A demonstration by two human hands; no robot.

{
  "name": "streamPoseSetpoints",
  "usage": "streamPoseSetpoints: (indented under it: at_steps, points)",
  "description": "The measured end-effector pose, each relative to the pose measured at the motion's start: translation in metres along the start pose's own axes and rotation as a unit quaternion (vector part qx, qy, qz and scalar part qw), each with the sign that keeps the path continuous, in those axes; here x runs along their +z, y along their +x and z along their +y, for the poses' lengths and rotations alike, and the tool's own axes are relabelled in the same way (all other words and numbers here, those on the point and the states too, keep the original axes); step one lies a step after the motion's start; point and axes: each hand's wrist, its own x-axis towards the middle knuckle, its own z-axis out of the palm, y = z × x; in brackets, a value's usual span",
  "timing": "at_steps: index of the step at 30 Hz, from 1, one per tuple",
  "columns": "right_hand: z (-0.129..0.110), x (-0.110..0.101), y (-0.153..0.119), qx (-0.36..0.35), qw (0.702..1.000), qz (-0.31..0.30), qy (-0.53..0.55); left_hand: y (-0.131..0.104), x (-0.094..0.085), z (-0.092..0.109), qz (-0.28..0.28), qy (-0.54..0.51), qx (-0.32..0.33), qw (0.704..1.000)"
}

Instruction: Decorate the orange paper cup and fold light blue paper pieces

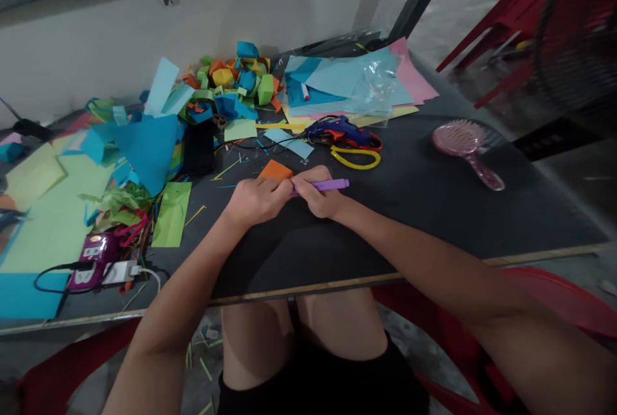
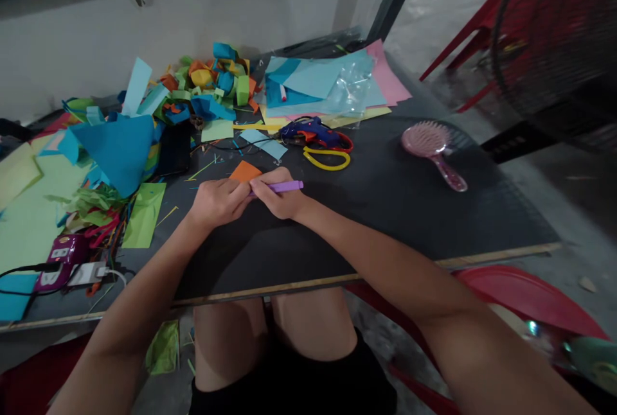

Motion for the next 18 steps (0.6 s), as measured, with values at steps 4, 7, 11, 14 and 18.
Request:
streamPoseSetpoints:
  at_steps: [4,7,11,14,18]
  points:
    - [-0.005,-0.001,0.003,0.043,0.997,0.006,0.057,0.002,-0.004,0.000,0.006,-0.001,-0.009,1.000]
    - [-0.002,-0.010,0.010,0.113,0.973,0.052,0.192,0.001,-0.006,-0.008,0.023,-0.049,-0.046,0.997]
    - [0.002,-0.028,0.020,0.182,0.892,0.002,0.413,-0.007,-0.005,-0.026,0.079,-0.110,-0.142,0.981]
    - [0.000,-0.031,0.021,0.187,0.853,-0.049,0.485,-0.012,0.002,-0.036,0.084,-0.122,-0.158,0.976]
    - [-0.006,-0.021,0.017,0.190,0.824,-0.052,0.531,-0.014,0.013,-0.041,0.065,-0.151,-0.148,0.975]
